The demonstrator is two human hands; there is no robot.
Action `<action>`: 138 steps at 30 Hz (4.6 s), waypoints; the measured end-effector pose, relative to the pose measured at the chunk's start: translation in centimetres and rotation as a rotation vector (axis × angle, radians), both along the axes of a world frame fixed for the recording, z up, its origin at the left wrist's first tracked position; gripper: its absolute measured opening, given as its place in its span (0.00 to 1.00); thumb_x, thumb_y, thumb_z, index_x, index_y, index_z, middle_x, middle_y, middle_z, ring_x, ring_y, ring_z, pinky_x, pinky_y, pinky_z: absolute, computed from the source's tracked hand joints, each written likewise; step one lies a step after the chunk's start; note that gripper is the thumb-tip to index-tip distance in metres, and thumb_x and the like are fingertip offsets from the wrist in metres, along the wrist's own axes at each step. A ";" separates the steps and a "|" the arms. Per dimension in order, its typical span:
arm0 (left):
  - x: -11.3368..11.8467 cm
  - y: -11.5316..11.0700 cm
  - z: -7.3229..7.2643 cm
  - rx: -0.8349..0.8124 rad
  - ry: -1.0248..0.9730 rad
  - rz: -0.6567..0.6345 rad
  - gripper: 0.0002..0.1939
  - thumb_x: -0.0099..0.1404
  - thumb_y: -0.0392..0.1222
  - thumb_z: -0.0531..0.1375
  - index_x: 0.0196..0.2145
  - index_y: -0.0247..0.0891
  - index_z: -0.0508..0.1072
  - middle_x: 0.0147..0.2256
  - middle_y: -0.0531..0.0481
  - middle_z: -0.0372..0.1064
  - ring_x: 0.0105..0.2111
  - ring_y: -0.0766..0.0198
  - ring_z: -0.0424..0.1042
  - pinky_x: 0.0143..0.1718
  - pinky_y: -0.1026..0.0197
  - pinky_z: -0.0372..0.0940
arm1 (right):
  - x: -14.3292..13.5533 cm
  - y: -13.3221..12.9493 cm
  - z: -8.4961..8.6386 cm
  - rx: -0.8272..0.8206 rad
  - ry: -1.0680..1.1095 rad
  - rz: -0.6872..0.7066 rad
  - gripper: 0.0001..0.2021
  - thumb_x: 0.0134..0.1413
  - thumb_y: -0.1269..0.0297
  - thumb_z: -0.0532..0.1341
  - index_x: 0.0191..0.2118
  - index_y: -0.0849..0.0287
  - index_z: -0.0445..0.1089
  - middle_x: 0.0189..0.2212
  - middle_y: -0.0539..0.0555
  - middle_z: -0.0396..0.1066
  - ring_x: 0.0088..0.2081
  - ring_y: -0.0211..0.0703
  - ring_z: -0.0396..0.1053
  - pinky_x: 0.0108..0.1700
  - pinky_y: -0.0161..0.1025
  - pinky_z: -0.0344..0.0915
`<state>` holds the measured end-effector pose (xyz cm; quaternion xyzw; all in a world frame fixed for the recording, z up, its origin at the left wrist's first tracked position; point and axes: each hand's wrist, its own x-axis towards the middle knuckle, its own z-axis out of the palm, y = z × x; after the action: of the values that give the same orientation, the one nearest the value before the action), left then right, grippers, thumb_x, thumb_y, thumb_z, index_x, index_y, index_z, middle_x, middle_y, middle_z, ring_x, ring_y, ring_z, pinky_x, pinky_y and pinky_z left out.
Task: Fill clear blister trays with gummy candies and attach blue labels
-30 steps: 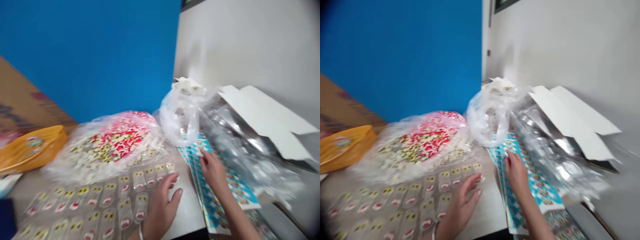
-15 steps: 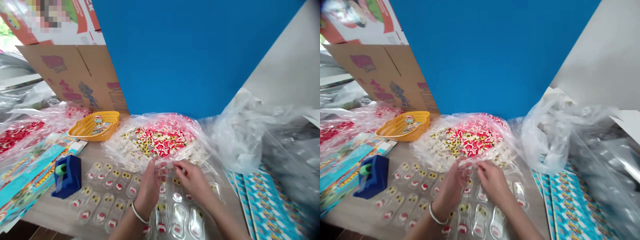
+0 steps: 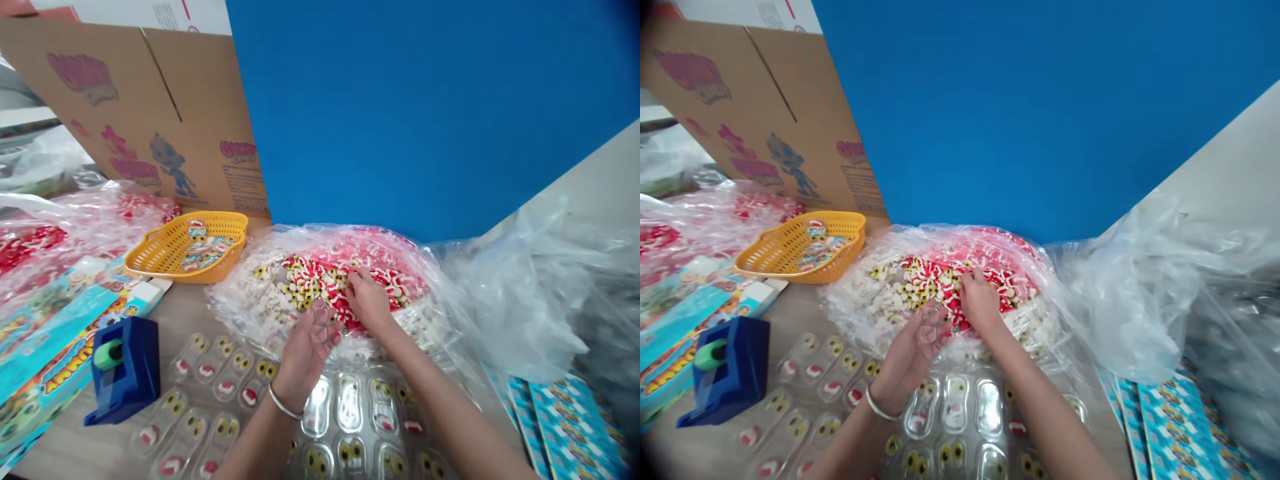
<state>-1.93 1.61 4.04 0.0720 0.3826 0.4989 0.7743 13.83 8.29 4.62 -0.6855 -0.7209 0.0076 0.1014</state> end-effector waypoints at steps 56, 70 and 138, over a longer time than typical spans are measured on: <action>-2.2 -0.3 -0.3 -0.017 0.107 0.247 0.12 0.55 0.41 0.68 0.35 0.37 0.70 0.33 0.48 0.76 0.31 0.62 0.76 0.33 0.62 0.66 | -4.8 -4.9 0.0 0.080 0.418 0.405 0.10 0.64 0.70 0.56 0.44 0.56 0.74 0.42 0.55 0.77 0.44 0.45 0.73 0.50 0.43 0.67; -4.2 -1.2 1.5 -0.047 0.146 0.301 0.14 0.60 0.41 0.65 0.42 0.35 0.70 0.41 0.40 0.78 0.33 0.57 0.79 0.35 0.58 0.71 | -7.3 2.6 -1.4 -0.141 0.494 0.196 0.08 0.58 0.71 0.58 0.37 0.57 0.75 0.40 0.56 0.75 0.42 0.45 0.72 0.43 0.38 0.63; 16.1 -16.6 3.7 -0.163 0.313 -0.504 0.13 0.62 0.37 0.65 0.45 0.35 0.73 0.50 0.37 0.76 0.40 0.50 0.80 0.34 0.57 0.75 | 29.0 -12.1 -1.5 0.118 0.634 -0.778 0.13 0.50 0.67 0.63 0.44 0.58 0.71 0.33 0.53 0.77 0.37 0.45 0.75 0.42 0.38 0.67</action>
<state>14.20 -14.95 7.70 0.1784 0.5060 0.2416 0.8085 42.87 -3.77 3.08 -0.8605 -0.3451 0.1363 0.3492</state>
